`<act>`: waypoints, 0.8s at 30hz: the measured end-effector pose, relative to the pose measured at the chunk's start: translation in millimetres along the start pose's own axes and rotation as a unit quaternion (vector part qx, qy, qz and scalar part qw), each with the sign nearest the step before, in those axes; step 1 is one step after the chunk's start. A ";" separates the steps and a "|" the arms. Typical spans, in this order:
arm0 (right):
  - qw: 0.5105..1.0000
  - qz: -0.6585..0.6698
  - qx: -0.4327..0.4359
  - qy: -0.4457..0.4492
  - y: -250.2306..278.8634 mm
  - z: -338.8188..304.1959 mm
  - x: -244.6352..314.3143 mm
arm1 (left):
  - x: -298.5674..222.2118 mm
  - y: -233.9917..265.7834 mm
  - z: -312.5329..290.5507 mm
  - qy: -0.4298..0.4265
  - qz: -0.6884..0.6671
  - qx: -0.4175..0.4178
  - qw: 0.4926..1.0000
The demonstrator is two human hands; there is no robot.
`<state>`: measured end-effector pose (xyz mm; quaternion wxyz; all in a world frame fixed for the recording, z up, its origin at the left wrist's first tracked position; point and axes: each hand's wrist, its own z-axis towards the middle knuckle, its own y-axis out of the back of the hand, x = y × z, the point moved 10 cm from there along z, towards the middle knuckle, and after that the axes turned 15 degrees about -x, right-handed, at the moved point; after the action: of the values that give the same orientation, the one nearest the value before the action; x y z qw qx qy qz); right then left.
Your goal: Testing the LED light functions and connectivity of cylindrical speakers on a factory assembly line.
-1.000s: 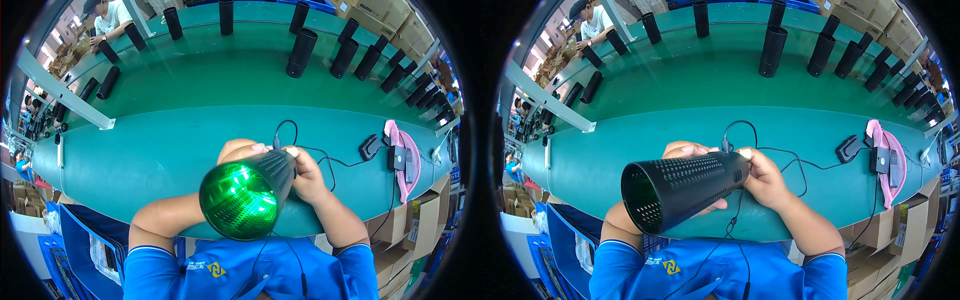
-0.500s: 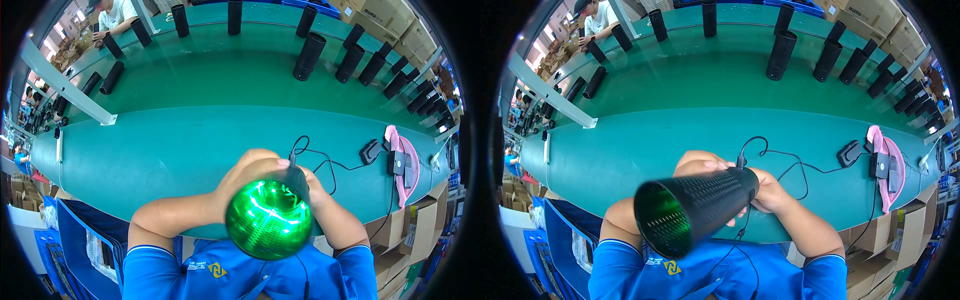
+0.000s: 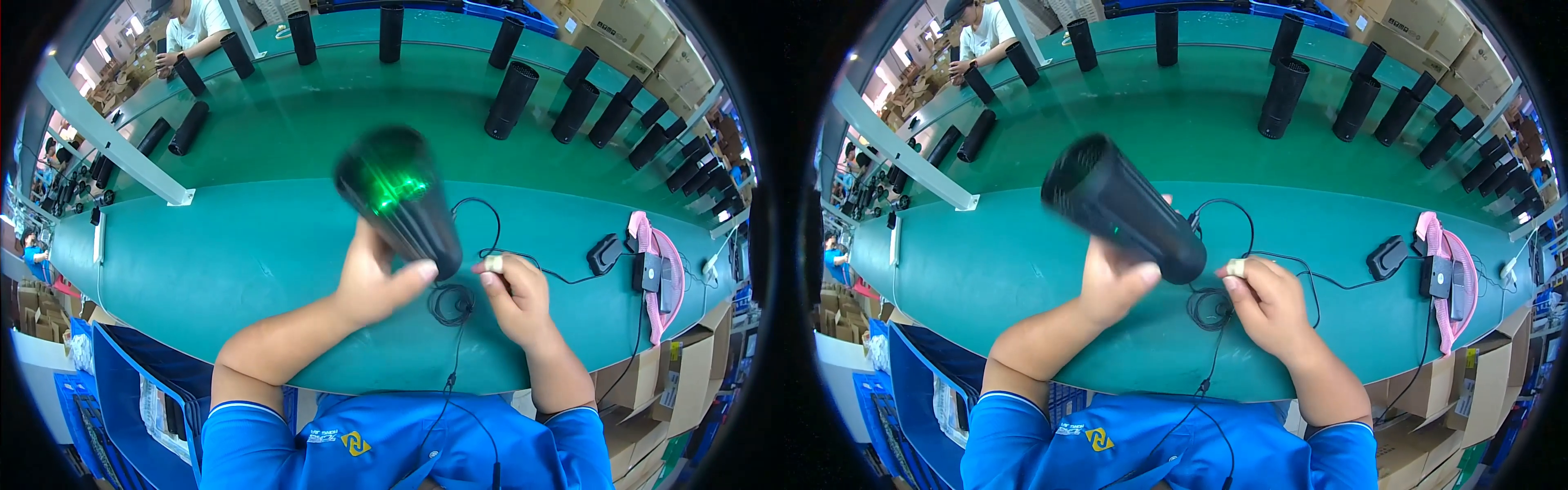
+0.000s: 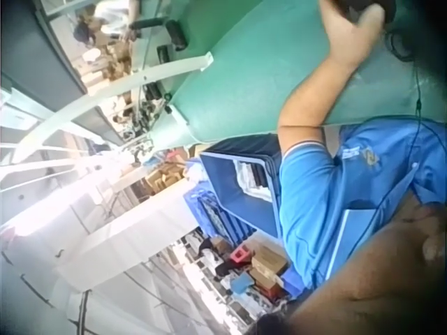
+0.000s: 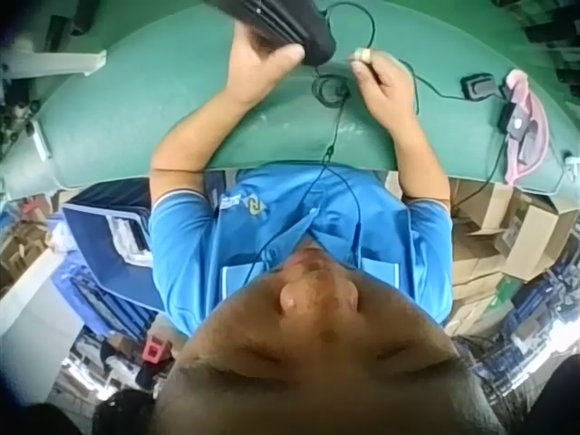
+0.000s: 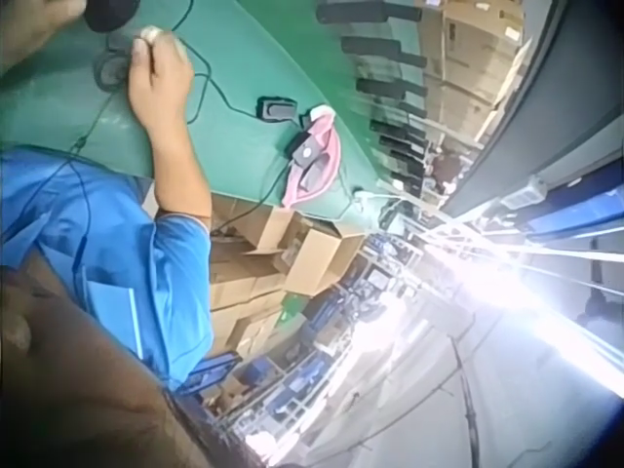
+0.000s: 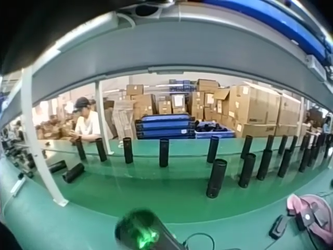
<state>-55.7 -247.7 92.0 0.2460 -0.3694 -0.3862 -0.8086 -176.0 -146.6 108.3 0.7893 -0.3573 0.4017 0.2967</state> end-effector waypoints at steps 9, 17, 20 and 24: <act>0.956 -0.120 -0.153 0.220 22.6 4.0 42.1 | 18.9 -19.0 -12.3 -0.002 0.088 0.165 0.982; 0.977 -0.085 -0.016 0.194 -2.4 -6.3 27.4 | -13.4 -43.9 -29.0 -0.150 0.074 0.304 0.938; 0.984 -0.056 0.034 0.166 -8.6 -6.9 21.6 | -17.3 -44.4 -29.9 -0.169 0.076 0.311 0.932; 0.989 -0.041 0.069 0.122 -15.1 -7.1 21.0 | -17.7 -41.1 -27.7 -0.171 0.083 0.308 0.932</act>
<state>-81.6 -247.0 98.9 0.2824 -0.2343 -0.4228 -0.8286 -165.5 -195.5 124.9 0.8897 -0.0054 0.3609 0.2795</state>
